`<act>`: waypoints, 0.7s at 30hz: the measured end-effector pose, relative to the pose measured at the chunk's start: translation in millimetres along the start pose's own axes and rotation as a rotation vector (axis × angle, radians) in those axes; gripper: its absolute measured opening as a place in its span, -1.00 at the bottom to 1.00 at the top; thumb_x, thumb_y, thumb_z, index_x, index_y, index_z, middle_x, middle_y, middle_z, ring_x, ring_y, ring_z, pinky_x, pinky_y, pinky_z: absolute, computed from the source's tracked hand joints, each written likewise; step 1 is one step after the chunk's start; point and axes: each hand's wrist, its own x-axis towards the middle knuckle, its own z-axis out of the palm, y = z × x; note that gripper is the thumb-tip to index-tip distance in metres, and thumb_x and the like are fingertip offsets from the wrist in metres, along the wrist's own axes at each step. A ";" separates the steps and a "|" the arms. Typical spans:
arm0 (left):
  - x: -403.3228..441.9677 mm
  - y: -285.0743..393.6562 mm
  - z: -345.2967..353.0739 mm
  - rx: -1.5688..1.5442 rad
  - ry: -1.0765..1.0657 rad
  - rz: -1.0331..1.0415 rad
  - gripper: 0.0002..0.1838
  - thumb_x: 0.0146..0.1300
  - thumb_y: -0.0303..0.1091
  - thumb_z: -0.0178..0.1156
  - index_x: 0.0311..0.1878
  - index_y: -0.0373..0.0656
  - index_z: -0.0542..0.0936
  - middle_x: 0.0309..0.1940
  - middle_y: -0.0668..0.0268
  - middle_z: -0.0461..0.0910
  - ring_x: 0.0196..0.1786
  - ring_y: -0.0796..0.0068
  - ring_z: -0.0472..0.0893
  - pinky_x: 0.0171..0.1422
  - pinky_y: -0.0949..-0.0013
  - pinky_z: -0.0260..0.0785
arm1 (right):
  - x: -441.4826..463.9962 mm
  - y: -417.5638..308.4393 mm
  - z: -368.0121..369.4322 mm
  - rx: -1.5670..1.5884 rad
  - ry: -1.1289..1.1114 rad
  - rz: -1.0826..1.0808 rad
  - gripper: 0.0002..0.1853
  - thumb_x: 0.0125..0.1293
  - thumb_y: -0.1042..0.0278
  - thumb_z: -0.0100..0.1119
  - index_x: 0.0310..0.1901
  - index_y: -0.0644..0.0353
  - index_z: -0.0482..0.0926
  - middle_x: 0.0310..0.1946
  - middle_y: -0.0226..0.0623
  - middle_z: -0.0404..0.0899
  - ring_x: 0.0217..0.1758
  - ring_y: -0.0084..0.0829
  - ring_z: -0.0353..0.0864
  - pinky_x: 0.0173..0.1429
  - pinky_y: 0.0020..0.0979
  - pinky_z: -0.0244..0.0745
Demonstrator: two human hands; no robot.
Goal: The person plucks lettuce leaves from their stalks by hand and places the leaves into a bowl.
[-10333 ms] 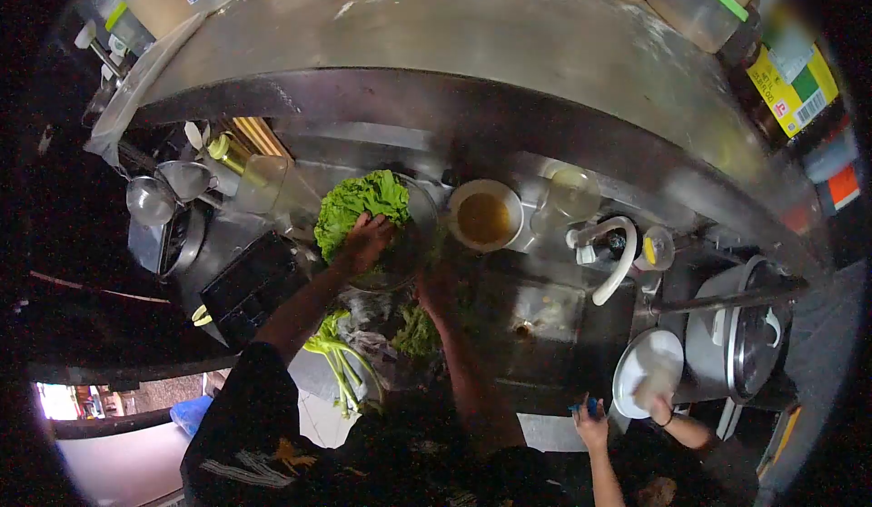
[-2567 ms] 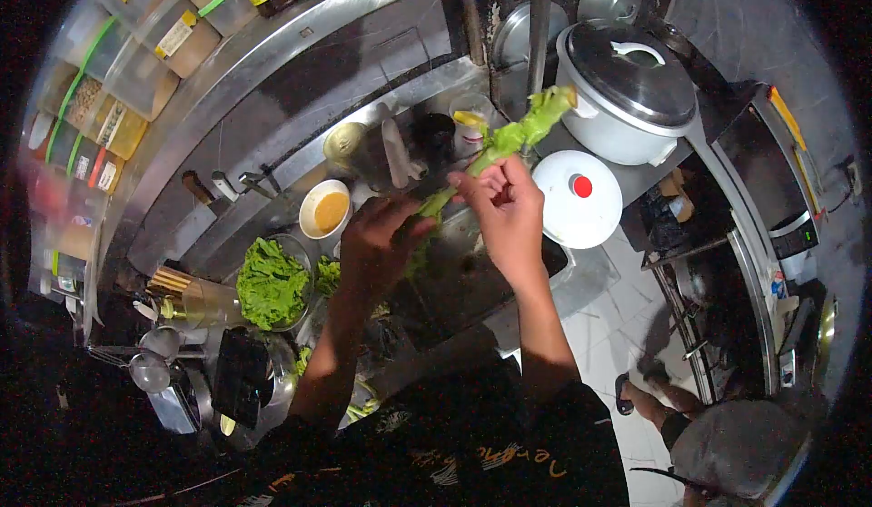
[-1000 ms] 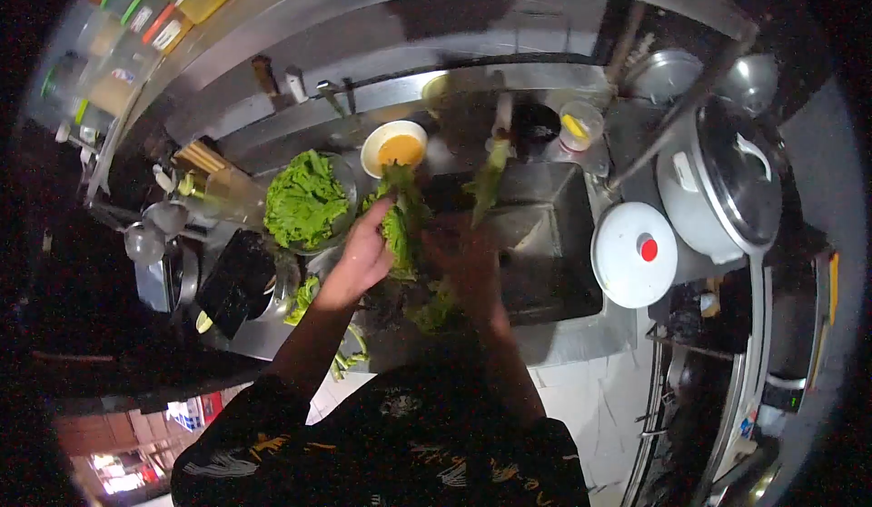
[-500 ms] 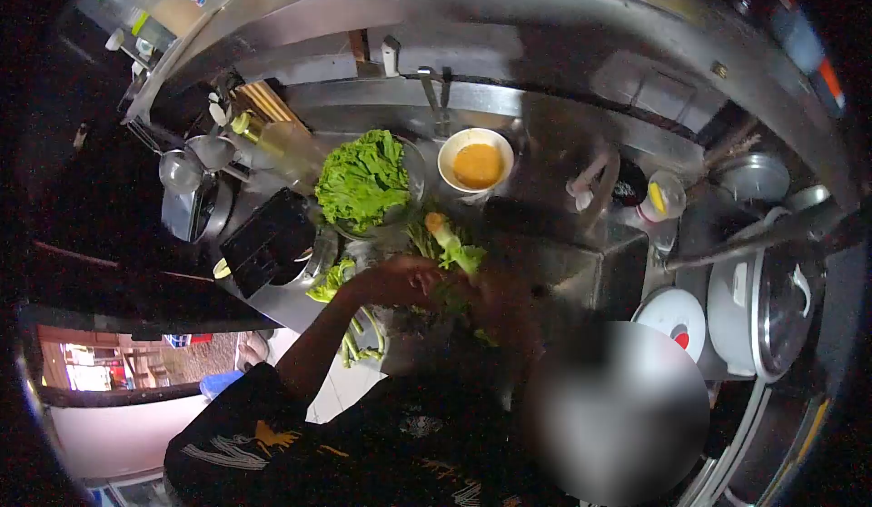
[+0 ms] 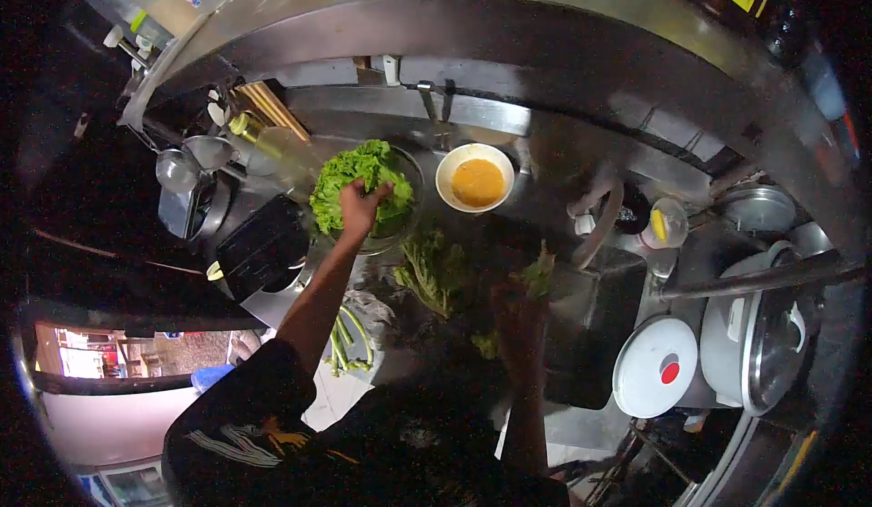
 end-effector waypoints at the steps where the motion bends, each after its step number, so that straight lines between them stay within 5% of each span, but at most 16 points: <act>1: 11.8 -4.1 9.9 0.136 -0.002 -0.047 -0.59 0.08 -0.16 0.60 -0.31 -0.29 0.64 -0.49 0.13 0.68 -0.51 0.40 0.49 -0.33 0.17 0.39 | 1.4 -3.8 -5.4 0.074 -0.005 0.044 -0.76 0.44 0.27 0.32 0.03 0.20 0.64 0.06 -0.19 0.60 0.14 -0.26 0.61 0.21 -0.19 0.53; 3: 29.6 -22.6 32.9 0.343 0.042 -0.108 -0.52 -0.01 -0.07 0.62 -0.28 -0.29 0.68 -0.46 0.06 0.70 -0.49 0.09 0.59 -0.29 0.08 0.47 | 4.2 -20.5 -8.7 0.369 -0.059 0.306 -0.77 0.46 0.28 0.29 0.01 0.23 0.64 0.02 -0.18 0.59 0.11 -0.29 0.60 0.20 -0.16 0.54; 6: 22.6 -4.8 32.6 0.399 0.066 -0.116 -0.56 0.03 -0.11 0.59 -0.18 -0.26 0.72 -0.37 0.04 0.75 -0.36 -0.03 0.70 -0.20 0.06 0.55 | 9.1 -38.6 -12.0 0.670 -0.049 0.520 -0.77 0.48 0.29 0.25 0.00 0.26 0.63 -0.07 -0.18 0.60 0.05 -0.35 0.60 0.16 -0.14 0.54; 8: 10.7 7.5 10.8 0.419 -0.024 -0.070 -0.53 0.04 -0.11 0.57 -0.08 -0.25 0.73 -0.28 0.05 0.77 -0.25 -0.01 0.75 -0.12 0.06 0.59 | -10.8 -8.3 -0.4 0.272 0.096 0.211 -0.76 0.53 0.25 0.19 -0.02 0.27 0.61 -0.13 -0.20 0.60 -0.01 -0.37 0.59 0.07 -0.20 0.55; 12: -49.0 74.6 -14.4 0.338 -0.034 0.041 -0.53 0.16 -0.13 0.51 0.05 -0.23 0.72 -0.11 0.11 0.79 -0.22 0.12 0.78 -0.04 0.12 0.60 | -33.8 21.9 -9.4 0.203 0.169 0.185 -0.72 0.58 0.18 0.10 -0.07 0.27 0.58 -0.21 -0.21 0.60 -0.13 -0.40 0.60 -0.08 -0.27 0.54; 15: -103.0 82.0 7.0 -0.324 -0.408 0.116 -0.57 0.26 -0.16 0.48 0.07 -0.27 0.72 0.05 0.21 0.74 -0.04 0.38 0.72 0.14 0.25 0.56 | -33.3 42.5 -30.2 0.245 0.214 0.173 -0.68 0.62 0.13 0.03 -0.10 0.27 0.56 -0.28 -0.22 0.60 -0.23 -0.42 0.60 -0.19 -0.33 0.53; 21: -172.3 179.3 -14.1 -0.451 -1.120 0.150 -0.63 0.36 -0.26 0.38 0.17 -0.20 0.70 0.10 0.17 0.74 0.12 0.41 0.69 0.25 0.28 0.49 | -4.1 -15.6 -101.3 0.856 0.326 0.356 -0.59 0.69 0.08 -0.08 -0.23 0.25 0.51 -0.47 -0.25 0.59 -0.52 -0.48 0.58 -0.41 -0.42 0.49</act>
